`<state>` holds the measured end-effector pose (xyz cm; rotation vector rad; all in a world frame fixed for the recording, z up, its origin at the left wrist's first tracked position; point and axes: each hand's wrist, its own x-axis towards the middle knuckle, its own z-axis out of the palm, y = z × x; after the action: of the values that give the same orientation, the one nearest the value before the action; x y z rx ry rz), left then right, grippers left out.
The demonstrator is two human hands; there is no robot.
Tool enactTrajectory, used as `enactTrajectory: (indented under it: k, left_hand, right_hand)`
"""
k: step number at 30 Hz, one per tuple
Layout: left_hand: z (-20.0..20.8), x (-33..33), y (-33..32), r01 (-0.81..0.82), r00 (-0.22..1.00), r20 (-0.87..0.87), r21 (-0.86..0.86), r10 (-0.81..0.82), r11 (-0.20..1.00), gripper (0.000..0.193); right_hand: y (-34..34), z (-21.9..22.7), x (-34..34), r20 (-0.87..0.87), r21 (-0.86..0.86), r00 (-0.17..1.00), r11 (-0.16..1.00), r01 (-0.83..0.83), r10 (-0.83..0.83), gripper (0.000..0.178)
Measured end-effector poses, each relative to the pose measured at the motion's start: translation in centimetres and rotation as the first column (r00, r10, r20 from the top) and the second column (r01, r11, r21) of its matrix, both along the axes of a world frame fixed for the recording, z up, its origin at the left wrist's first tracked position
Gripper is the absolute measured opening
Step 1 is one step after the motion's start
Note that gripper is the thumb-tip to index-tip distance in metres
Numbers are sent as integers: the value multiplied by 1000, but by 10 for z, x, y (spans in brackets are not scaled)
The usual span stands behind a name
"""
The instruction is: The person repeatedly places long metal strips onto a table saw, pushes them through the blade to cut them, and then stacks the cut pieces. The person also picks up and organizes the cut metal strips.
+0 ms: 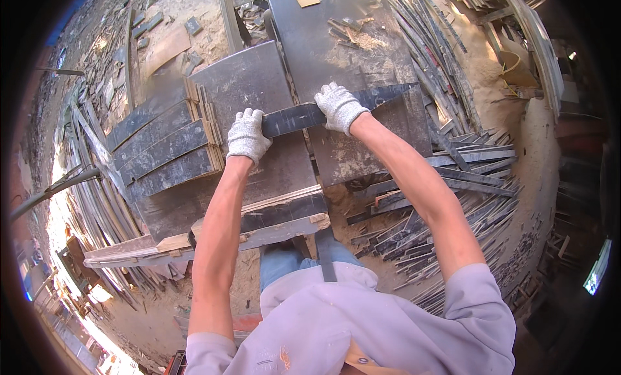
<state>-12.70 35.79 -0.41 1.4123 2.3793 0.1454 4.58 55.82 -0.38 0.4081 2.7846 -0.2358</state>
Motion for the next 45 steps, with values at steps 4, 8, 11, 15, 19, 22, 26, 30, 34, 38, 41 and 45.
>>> enactTrajectory:
  k: [4,8,11,15,19,22,26,30,34,38,41,45]
  left_hand:
    - [-5,-6,10,5,999,-43,-22,-6,1000,63]
    - [-10,-21,20,16,999,-47,-52,-19,999,65]
    - [-10,-24,25,24,999,-37,-81,-27,996,64]
    - [-10,-25,26,18,999,-44,-74,-21,997,64]
    - [-6,-27,31,17,999,-31,-71,-20,997,53]
    - [-8,-30,31,10,998,-54,-101,-16,995,63]
    - [-7,-32,37,11,998,-60,-104,-17,994,65]
    - [-4,-37,40,7,998,-66,-136,-16,991,66]
    - [-1,-45,48,9,998,-68,-137,-19,991,68]
    - [3,-50,53,4,997,-73,-141,-15,990,68]
    - [5,-55,56,3,998,-63,-138,-12,990,68]
    - [17,-61,71,-16,999,-50,-162,8,987,57]
  right_hand:
    - [7,-2,-11,39,-13,999,1000,14,-14,47]
    - [16,-5,-23,38,-33,999,999,13,-12,50]
    - [21,-5,-26,56,-61,998,998,8,-4,53]
    - [25,-4,-31,71,-74,997,997,0,6,55]
    - [31,-8,-33,58,-62,998,998,-4,8,56]
    - [30,-8,-34,39,-57,999,998,-23,26,57]
    - [37,-10,-37,28,-48,999,998,-31,32,57]
    - [41,-9,-41,18,-44,1000,999,-24,25,57]
    - [46,-3,-49,21,-38,1000,999,-16,17,58]
    - [50,3,-55,75,-57,997,998,-18,22,61]
    - [52,6,-60,81,-46,996,999,-23,26,60]
    - [65,9,-68,37,-11,996,997,78,-78,57]
